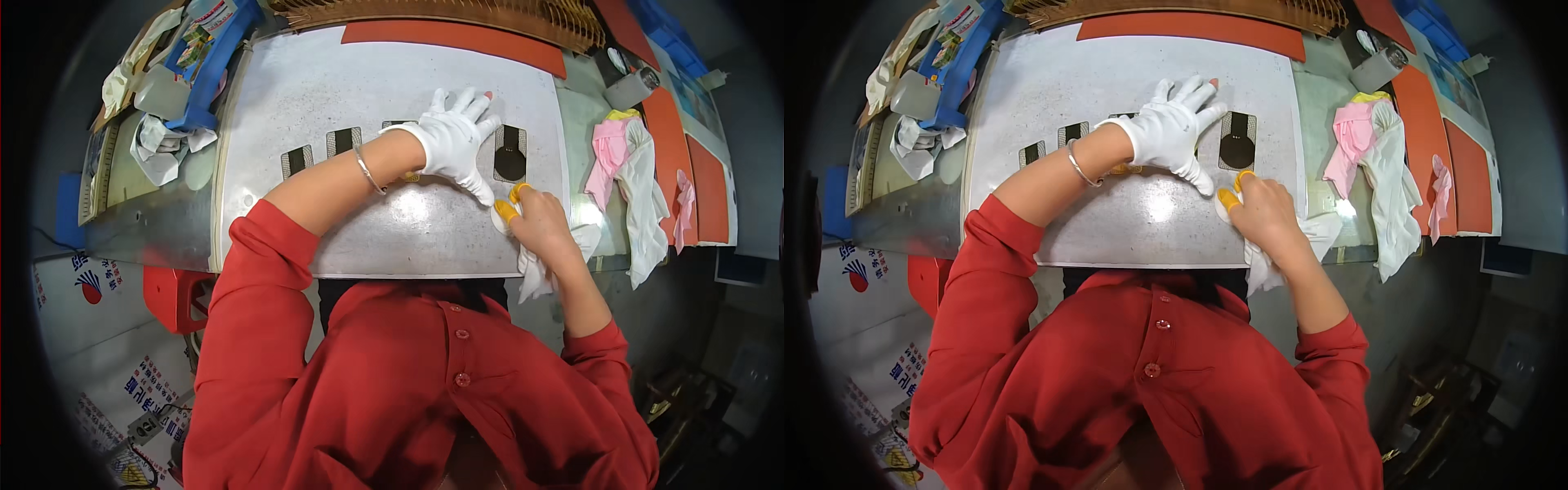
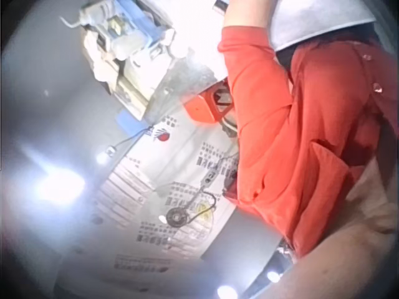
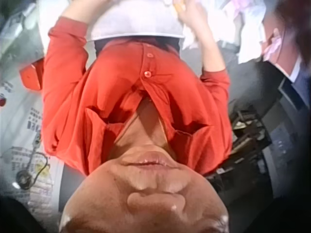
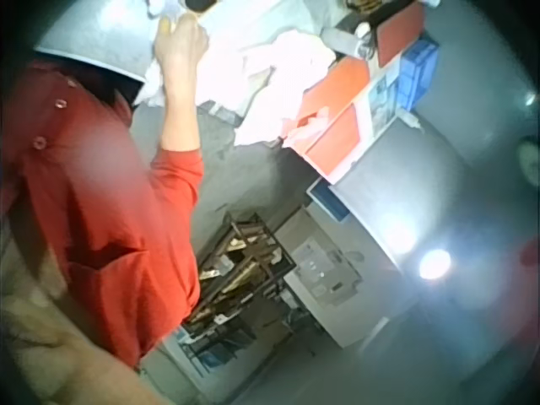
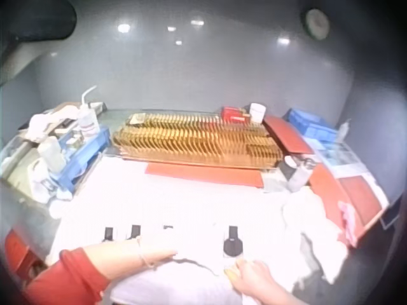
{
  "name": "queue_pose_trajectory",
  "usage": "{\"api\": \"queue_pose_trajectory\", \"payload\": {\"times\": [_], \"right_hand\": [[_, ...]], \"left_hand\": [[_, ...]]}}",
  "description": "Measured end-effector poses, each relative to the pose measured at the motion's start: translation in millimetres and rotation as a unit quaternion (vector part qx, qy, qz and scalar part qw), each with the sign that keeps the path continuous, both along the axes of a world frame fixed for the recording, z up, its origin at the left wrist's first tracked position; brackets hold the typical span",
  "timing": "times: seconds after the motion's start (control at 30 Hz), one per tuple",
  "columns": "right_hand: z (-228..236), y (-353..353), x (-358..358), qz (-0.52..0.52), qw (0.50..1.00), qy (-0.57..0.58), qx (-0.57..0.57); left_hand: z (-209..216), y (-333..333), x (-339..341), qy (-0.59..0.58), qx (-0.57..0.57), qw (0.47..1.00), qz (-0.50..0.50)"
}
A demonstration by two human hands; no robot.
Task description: The person cleans small, dark rectangular metal parts on a white work surface using a white cloth and a yellow sponge. They wipe each part individually, occasionally applying liquid from a squeeze bottle, and then place the cleaned parts onto a wooden rack.
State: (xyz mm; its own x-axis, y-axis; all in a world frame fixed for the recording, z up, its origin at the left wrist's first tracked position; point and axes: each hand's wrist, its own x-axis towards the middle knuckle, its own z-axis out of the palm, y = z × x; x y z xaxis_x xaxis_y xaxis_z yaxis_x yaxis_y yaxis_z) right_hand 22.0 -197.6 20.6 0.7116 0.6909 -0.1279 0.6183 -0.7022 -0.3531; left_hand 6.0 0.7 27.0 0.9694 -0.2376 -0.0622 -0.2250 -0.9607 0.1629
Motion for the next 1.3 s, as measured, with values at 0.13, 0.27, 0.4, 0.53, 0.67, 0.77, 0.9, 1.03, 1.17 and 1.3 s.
{"api": "queue_pose_trajectory", "payload": {"times": [0.13, 0.27, 0.4, 0.53, 0.67, 0.77, 0.9, 1.03, 1.17, 1.3], "right_hand": [[22.4, 11.2, 6.8, 0.015, 0.999, -0.031, 0.021], [27.1, 65.3, 31.2, 0.037, 0.999, -0.018, 0.033], [12.8, 105.3, 52.7, 0.017, 1.000, -0.002, -0.015], [4.8, 121.3, 58.8, 0.014, 0.999, 0.010, -0.030], [-7.0, 124.0, 60.9, 0.005, 1.000, -0.010, -0.029], [-7.2, 125.5, 56.8, -0.010, 1.000, 0.002, -0.029], [-8.2, 119.6, 47.6, 0.007, 1.000, 0.000, -0.028], [-7.5, 115.6, 39.5, 0.003, 1.000, -0.002, -0.028], [-8.0, 108.2, 28.8, 0.006, 1.000, -0.011, -0.027], [-6.5, 101.5, 17.2, 0.012, 1.000, -0.020, -0.019]], "left_hand": [[4.5, 31.6, -22.2, -0.062, -0.032, 0.996, 0.055], [-10.6, 46.9, -44.9, -0.082, 0.016, 0.991, 0.101], [-16.5, 46.1, -47.0, -0.098, 0.010, 0.989, 0.111], [-17.8, 43.4, -47.5, -0.107, 0.019, 0.986, 0.129], [-21.5, 42.5, -44.3, -0.105, 0.030, 0.985, 0.137], [-28.3, 45.9, -44.6, -0.122, 0.013, 0.984, 0.128], [-24.2, 46.4, -45.2, -0.114, 0.008, 0.987, 0.117], [-26.6, 48.2, -45.9, -0.121, 0.011, 0.989, 0.089], [-25.3, 48.5, -46.1, -0.129, 0.015, 0.989, 0.070], [-23.3, 50.7, -43.4, -0.106, 0.026, 0.993, 0.043]]}}
